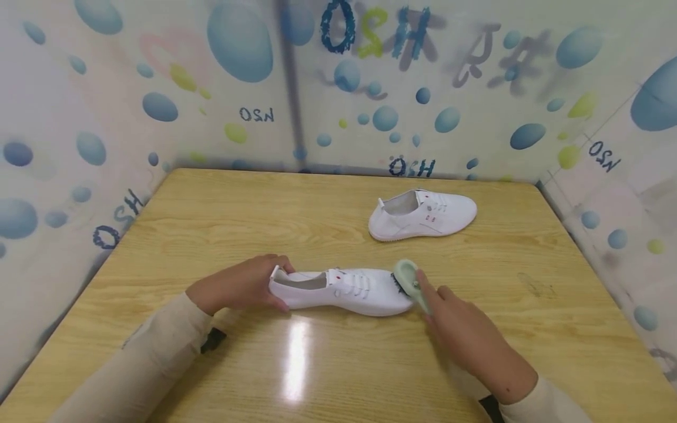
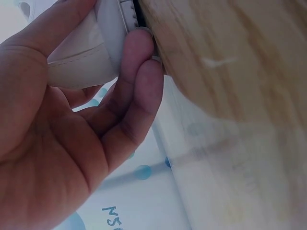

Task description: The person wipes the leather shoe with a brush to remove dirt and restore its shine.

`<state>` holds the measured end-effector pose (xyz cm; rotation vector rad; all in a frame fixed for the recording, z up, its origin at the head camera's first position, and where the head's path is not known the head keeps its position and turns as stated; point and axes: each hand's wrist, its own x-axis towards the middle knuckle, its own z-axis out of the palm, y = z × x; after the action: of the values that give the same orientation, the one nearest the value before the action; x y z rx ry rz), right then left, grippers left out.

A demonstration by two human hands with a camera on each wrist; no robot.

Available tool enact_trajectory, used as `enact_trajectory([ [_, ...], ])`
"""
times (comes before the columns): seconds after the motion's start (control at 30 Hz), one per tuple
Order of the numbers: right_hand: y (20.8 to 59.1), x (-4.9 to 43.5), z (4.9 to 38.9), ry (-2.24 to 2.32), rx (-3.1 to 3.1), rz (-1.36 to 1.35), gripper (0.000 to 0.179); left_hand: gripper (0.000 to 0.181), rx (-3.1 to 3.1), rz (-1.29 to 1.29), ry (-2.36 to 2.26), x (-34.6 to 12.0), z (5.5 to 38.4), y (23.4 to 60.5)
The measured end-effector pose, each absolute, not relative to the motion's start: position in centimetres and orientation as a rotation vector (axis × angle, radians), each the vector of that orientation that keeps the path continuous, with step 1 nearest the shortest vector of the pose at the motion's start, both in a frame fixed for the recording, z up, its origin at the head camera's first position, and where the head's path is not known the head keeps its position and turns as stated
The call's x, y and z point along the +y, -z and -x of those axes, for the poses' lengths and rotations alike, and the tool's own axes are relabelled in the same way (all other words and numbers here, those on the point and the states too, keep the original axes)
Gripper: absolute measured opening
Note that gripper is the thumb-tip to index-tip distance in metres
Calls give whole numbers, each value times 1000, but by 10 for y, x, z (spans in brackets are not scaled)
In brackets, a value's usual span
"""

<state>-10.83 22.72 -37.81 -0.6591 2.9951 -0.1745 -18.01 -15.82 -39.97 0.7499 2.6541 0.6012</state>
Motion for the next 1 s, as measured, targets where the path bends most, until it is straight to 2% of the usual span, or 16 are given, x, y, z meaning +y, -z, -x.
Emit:
enact_trajectory([
  [0.23, 373, 238, 96, 235, 2861, 627, 82, 63, 2662, -761, -601, -156, 180, 398],
  [0.57, 372, 221, 102, 301, 2916, 829, 82, 64, 2625, -758, -637, -157, 178, 396],
  [0.77, 374, 217, 116, 247, 2980, 708, 80, 66, 2618, -773, -618, -158, 178, 396],
  [1.0, 376, 232, 117, 261, 2957, 665, 80, 57, 2661, -845, -620, -159, 178, 395],
])
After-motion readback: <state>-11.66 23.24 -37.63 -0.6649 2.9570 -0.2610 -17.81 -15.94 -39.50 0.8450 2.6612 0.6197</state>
